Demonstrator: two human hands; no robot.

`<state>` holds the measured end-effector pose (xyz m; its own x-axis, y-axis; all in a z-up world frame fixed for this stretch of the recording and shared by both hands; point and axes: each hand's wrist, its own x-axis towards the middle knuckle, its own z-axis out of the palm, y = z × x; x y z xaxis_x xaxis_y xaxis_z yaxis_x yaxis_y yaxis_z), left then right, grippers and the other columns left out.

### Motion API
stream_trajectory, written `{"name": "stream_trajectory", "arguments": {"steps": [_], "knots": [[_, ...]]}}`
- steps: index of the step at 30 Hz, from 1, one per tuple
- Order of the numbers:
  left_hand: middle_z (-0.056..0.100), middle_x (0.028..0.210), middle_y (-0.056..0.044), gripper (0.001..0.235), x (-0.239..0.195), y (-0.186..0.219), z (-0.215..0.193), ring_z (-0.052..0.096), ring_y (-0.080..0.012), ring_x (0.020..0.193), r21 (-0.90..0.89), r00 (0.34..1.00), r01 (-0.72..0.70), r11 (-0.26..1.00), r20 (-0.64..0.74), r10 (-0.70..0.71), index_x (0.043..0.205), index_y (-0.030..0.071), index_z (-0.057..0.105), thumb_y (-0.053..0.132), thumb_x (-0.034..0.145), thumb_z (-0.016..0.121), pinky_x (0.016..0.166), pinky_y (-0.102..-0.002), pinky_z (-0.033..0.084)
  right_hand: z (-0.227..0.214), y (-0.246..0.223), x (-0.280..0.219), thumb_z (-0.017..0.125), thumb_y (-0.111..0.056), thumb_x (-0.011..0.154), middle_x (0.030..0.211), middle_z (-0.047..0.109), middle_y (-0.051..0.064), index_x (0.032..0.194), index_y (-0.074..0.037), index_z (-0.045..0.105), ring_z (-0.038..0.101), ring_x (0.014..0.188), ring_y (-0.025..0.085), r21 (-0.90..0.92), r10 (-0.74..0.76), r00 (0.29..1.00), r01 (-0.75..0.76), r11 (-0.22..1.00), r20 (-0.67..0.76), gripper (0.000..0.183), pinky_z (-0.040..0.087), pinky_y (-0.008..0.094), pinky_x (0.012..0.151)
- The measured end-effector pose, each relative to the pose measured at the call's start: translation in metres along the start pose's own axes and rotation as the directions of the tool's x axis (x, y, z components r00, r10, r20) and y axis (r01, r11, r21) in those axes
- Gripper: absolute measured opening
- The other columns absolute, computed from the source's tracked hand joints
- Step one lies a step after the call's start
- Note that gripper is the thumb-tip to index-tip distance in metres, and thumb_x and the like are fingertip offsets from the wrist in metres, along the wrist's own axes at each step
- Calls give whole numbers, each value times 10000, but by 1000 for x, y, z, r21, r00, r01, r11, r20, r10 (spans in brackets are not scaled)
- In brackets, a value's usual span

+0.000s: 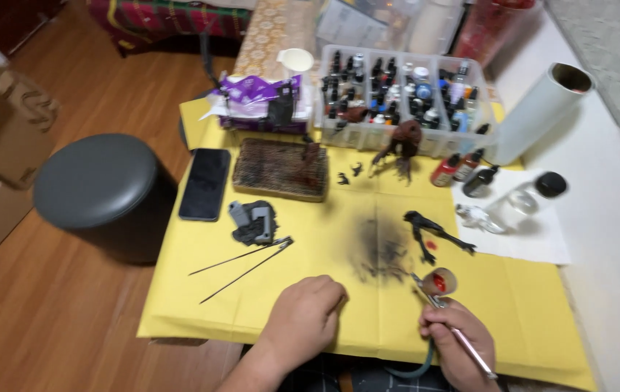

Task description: Airbrushing a small model component with red paint while rotating it for even coverage.

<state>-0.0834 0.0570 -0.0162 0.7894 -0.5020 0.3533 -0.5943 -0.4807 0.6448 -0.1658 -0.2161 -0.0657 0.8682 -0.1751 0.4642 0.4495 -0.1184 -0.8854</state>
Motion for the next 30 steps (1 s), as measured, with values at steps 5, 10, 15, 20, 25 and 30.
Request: {"name": "stream_trajectory", "arguments": {"steps": [5,10,15,20,25,30], "knots": [[647,801,-101,85,-3,-1,2,610,-352,737,39,999,-35,999,-33,36,879,87,641,96,847,563,637,-478,474,3,-3,2,665,-163,972,807,665,209,971,30,723,674,638,250,134,57,998,-55,989,-17,202,571,268,608],[643,772,-81,185,-6,-1,-1,610,-344,728,88,999,-37,995,-25,39,795,87,637,211,931,624,609,-482,472,-13,3,-3,631,-222,1007,728,640,151,957,-5,739,671,606,202,-4,145,989,-145,989,42,247,523,225,601],[609,719,-81,338,-6,0,-3,585,-341,685,73,996,-81,994,-29,83,726,79,610,295,984,635,607,-471,457,-76,62,-9,586,-233,1011,806,697,186,1091,-6,791,790,659,265,-21,238,909,-246,969,341,316,623,336,656],[591,697,-87,346,-3,0,-5,573,-342,650,69,994,-110,991,-17,112,713,78,592,271,996,646,586,-469,447,-57,44,-5,583,-203,1024,854,689,187,1085,-20,763,765,655,255,68,141,943,-169,983,303,264,627,319,655],[553,705,-83,301,-4,-1,-3,529,-318,628,38,994,-109,993,-10,110,739,68,560,191,1004,631,561,-442,426,-42,19,-2,558,-254,1050,852,696,162,1037,-19,747,746,695,232,41,146,967,-158,987,210,302,622,297,661],[546,712,-84,298,-2,-1,-2,528,-321,629,59,995,-98,993,-9,99,743,67,570,192,1009,618,550,-441,422,-92,88,-7,604,-212,1026,919,682,219,1139,-14,757,778,710,302,199,110,853,-242,950,510,275,645,393,671]]}}
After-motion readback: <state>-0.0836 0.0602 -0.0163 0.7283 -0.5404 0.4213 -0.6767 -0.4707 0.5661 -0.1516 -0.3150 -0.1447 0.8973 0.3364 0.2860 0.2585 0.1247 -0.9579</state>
